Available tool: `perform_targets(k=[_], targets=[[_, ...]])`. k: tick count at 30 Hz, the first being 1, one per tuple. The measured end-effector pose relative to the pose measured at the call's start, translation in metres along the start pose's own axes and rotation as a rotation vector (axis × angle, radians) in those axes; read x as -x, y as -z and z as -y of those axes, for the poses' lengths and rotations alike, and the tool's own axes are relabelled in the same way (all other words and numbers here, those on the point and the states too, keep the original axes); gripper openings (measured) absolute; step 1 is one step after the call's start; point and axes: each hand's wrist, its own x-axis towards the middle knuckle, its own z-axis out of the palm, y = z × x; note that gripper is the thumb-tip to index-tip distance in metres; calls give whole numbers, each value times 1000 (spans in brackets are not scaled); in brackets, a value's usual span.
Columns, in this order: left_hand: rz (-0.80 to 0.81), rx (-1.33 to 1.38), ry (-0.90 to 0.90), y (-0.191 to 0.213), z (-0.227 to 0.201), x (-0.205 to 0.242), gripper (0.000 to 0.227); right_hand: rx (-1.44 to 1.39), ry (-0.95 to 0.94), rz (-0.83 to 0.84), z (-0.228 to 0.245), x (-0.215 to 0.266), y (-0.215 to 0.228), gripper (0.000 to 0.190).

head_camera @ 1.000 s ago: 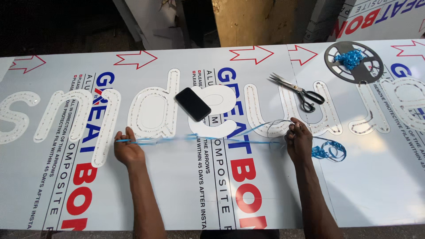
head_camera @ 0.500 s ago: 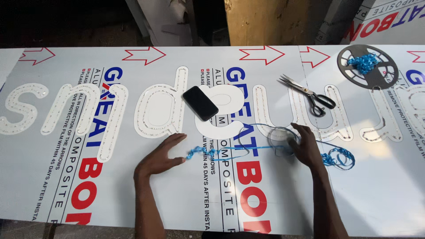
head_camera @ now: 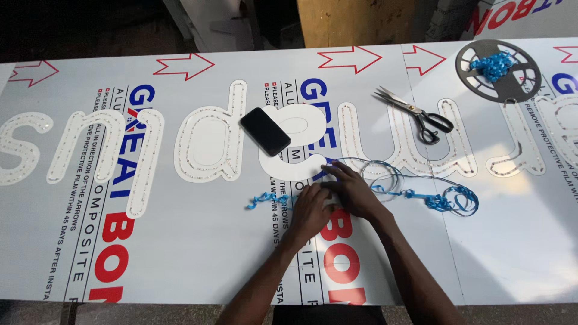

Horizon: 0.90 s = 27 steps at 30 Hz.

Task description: The person uses scissors to cut a blue LED strip and then threads it through the channels of white letter-shaped frames laid out on a workbench. The person carefully guides the strip through the contours of the letters, ensuring it fits within the designated paths.

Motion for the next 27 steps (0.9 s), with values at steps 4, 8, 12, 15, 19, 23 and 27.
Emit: perform_targets(k=[4,8,12,15,19,23,27], targets=[[33,68,51,-10,17,1,13,-19,-21,-23,-9,-3,-16,39],[51,120,115,-2,9,-1,12,-52,-51,-103,-14,4,-21,24],[24,183,250,4,6,-7,9,-165,-33,-194,-14,6,-22,19],[-60,319,273,23,-7,-6,14,-233,-23,-224,-33,15,-37,17],[-146,458,260,12,18,-7,19,-293,-60,-270,-36,16,-48,20],[-190,530,297,20,13,-8,22,-263,-22,-340,-14,12,-37,21],[-183,599,289,22,18,-7,24,-251,-3,-442,-19,7,-61,15]])
